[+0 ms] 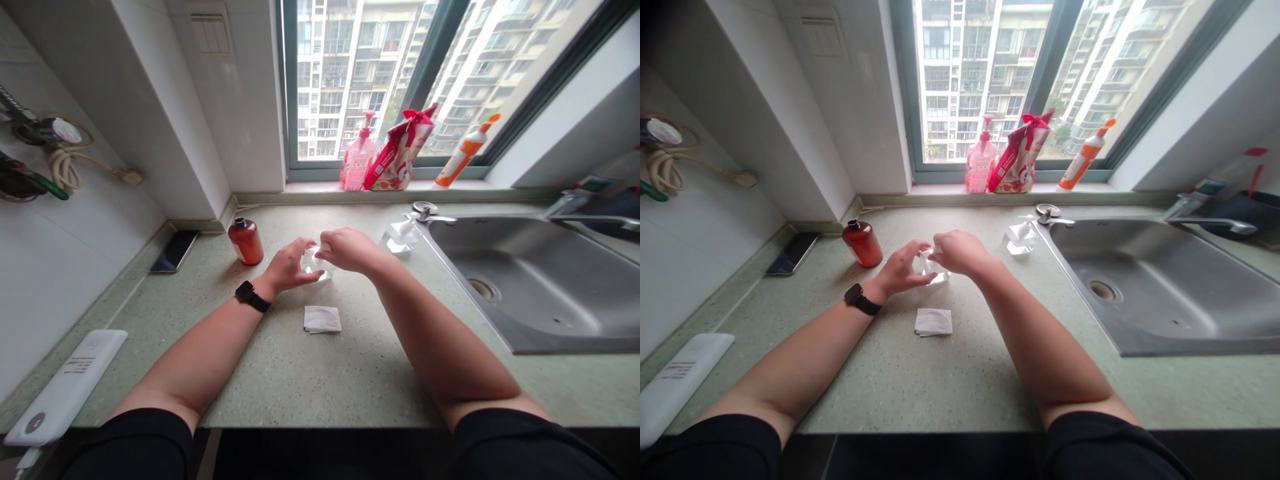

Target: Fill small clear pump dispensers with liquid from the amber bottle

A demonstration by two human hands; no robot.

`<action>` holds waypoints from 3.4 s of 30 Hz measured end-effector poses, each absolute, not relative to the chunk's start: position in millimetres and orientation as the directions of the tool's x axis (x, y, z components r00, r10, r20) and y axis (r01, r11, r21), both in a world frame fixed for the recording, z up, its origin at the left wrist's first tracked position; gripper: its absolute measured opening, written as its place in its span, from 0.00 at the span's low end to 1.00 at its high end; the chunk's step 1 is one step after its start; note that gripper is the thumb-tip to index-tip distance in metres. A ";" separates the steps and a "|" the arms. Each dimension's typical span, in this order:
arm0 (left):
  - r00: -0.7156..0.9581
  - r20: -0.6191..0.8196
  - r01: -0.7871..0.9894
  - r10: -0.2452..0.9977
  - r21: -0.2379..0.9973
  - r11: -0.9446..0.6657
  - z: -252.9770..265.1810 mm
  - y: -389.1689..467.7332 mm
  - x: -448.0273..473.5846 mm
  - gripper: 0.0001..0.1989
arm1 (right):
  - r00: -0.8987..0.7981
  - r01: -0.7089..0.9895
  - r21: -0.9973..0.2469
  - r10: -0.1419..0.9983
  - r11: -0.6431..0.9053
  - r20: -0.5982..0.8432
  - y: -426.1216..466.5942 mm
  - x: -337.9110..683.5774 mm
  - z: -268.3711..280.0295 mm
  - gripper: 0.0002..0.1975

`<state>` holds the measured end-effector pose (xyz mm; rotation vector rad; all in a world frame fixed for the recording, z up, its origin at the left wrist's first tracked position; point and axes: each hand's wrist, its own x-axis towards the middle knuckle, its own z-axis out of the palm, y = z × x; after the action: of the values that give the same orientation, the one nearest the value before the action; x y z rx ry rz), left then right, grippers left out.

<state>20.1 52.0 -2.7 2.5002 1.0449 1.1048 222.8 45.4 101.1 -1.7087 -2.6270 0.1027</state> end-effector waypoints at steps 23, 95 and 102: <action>0.474 0.537 0.496 0.698 0.492 -0.715 -6.6 53.5 15.7 0.38 | -0.408 0.888 -0.235 0.913 0.395 -0.009 51.9 248.9 101.7 0.24; 0.495 0.522 0.495 0.695 0.488 -0.719 -5.7 56.6 13.1 0.35 | -0.523 0.817 -0.206 0.843 0.538 0.126 45.4 238.1 100.9 0.11; 0.497 0.524 0.490 0.692 0.489 -0.722 -6.5 56.1 12.7 0.34 | -0.498 0.808 -0.257 0.847 0.531 0.186 49.1 252.2 107.9 0.12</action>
<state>12.7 56.1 -6.5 2.4686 0.9998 1.0491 252.2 49.1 107.9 -1.3814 -2.4846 0.1961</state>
